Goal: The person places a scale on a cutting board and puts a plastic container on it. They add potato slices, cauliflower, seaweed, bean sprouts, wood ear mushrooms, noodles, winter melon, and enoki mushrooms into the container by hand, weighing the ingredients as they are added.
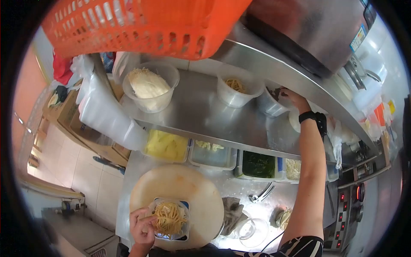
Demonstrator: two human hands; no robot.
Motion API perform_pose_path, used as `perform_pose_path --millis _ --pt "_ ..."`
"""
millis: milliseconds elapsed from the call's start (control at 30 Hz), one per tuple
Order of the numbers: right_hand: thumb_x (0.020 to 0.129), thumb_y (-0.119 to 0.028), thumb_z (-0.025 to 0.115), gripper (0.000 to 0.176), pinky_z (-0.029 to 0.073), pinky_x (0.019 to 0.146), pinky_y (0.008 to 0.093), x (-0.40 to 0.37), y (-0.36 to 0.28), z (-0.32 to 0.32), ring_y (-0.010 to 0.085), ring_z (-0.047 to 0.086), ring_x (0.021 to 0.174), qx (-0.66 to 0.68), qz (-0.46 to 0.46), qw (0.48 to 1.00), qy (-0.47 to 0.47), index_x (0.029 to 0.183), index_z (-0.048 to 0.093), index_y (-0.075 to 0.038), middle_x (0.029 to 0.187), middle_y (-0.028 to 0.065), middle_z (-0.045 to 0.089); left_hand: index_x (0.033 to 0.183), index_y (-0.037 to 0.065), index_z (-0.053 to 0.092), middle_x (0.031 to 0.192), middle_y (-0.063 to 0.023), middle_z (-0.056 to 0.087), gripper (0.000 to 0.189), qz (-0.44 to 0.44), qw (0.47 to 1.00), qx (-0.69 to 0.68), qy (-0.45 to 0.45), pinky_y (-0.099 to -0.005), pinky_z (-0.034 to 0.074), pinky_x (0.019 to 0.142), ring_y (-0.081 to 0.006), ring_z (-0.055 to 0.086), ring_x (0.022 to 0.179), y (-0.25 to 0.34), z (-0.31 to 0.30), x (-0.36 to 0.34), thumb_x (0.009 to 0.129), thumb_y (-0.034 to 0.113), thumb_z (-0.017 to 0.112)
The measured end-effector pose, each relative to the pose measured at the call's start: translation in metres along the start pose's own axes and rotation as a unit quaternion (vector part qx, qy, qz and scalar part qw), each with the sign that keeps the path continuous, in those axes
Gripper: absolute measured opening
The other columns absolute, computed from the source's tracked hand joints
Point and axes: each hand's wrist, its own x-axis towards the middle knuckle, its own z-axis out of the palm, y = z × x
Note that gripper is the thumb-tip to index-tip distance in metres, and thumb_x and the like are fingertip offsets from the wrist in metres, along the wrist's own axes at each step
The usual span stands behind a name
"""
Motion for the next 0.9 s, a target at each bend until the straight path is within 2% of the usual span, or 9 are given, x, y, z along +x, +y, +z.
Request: perform_pose_path --millis 67,100,133,167,200,233,567,667,900 --pt "0.081 -0.011 0.059 0.017 0.045 0.084 0.0289 -0.014 -0.009 -0.004 0.0155 0.057 0.092 -0.318 -0.167 0.923 0.135 0.098 0.06 -0.005 0.098 0.0059 0.059 0.081 0.002 0.063 0.1 -0.0189 0.056 0.016 -0.021 0.999 0.006 0.026 -0.0391 0.042 0.086 -0.0318 0.053 0.095 -0.001 -0.004 -0.007 0.071 -0.004 0.052" --pt "0.083 -0.014 0.058 0.017 0.043 0.087 0.0291 -0.02 -0.009 -0.004 0.0146 0.056 0.094 -0.532 -0.28 0.778 0.183 0.098 0.059 -0.005 0.098 0.0052 0.059 0.082 0.002 0.063 0.099 -0.0185 0.056 0.017 -0.021 0.999 0.003 0.035 -0.0381 0.042 0.085 -0.032 0.053 0.095 -0.005 -0.006 -0.01 0.072 -0.005 0.051" --pt "0.086 -0.018 0.054 0.023 0.039 0.092 0.03 -0.049 -0.055 0.02 0.0128 0.053 0.101 -0.164 -0.173 0.97 0.054 0.105 0.059 -0.006 0.104 0.0034 0.059 0.082 0.002 0.063 0.099 -0.018 0.057 0.016 -0.014 0.999 0.014 0.038 -0.038 0.043 0.085 -0.0318 0.054 0.094 -0.008 -0.009 -0.014 0.073 -0.005 0.052" --pt "0.086 -0.016 0.053 0.027 0.039 0.092 0.0316 -0.069 -0.092 0.035 0.012 0.052 0.103 -0.558 -0.21 0.803 0.003 0.111 0.057 -0.004 0.107 0.003 0.059 0.083 0.001 0.063 0.1 -0.0175 0.057 0.015 -0.016 0.999 0.03 0.038 -0.0379 0.043 0.084 -0.0317 0.054 0.094 -0.011 -0.013 -0.017 0.073 -0.005 0.052" --pt "0.086 -0.013 0.054 0.026 0.041 0.086 0.0288 -0.094 -0.119 0.062 0.0125 0.053 0.098 -0.118 -0.168 0.975 -0.091 0.11 0.057 -0.003 0.106 0.0057 0.058 0.084 0.002 0.063 0.1 -0.0161 0.057 0.016 -0.039 0.998 0.025 0.035 -0.0372 0.043 0.085 -0.0306 0.054 0.095 -0.01 -0.017 -0.019 0.074 -0.005 0.052" --pt "0.088 -0.012 0.055 0.025 0.041 0.089 0.0254 -0.127 -0.138 0.094 0.0149 0.053 0.103 0.044 -0.094 0.991 -0.088 0.112 0.056 -0.007 0.11 0.0045 0.056 0.085 0.002 0.063 0.101 -0.0157 0.057 0.018 -0.05 0.998 0.009 0.042 -0.0367 0.043 0.085 -0.03 0.054 0.096 -0.013 -0.016 -0.02 0.074 -0.006 0.052" --pt "0.08 0.002 0.059 0.015 0.047 0.072 0.0237 -0.368 -0.128 0.366 0.0117 0.057 0.08 0.009 0.069 0.927 -0.368 0.095 0.058 -0.003 0.089 0.0038 0.057 0.095 0.006 0.061 0.11 -0.0115 0.052 0.032 -0.097 0.989 -0.106 0.019 -0.0325 0.044 0.085 -0.0252 0.055 0.099 -0.025 -0.013 -0.051 0.075 -0.015 0.047" --pt "0.083 0.005 0.051 0.025 0.046 0.08 0.025 -0.399 -0.122 0.396 0.0155 0.057 0.095 -0.106 -0.063 0.916 -0.382 0.106 0.054 -0.002 0.097 0.0065 0.056 0.095 0.007 0.061 0.11 -0.0109 0.052 0.033 -0.09 0.991 -0.102 0.002 -0.0317 0.044 0.084 -0.0242 0.055 0.097 -0.027 -0.022 -0.057 0.075 -0.015 0.046" --pt "0.088 0.006 0.04 0.029 0.043 0.089 0.0276 -0.418 -0.111 0.383 0.0192 0.056 0.104 -0.106 0.046 0.907 -0.405 0.116 0.046 -0.001 0.108 0.0117 0.058 0.094 0.006 0.062 0.105 -0.0114 0.054 0.035 -0.117 0.988 -0.096 0.024 -0.0331 0.042 0.088 -0.0272 0.054 0.099 -0.049 -0.036 -0.075 0.071 -0.015 0.047"
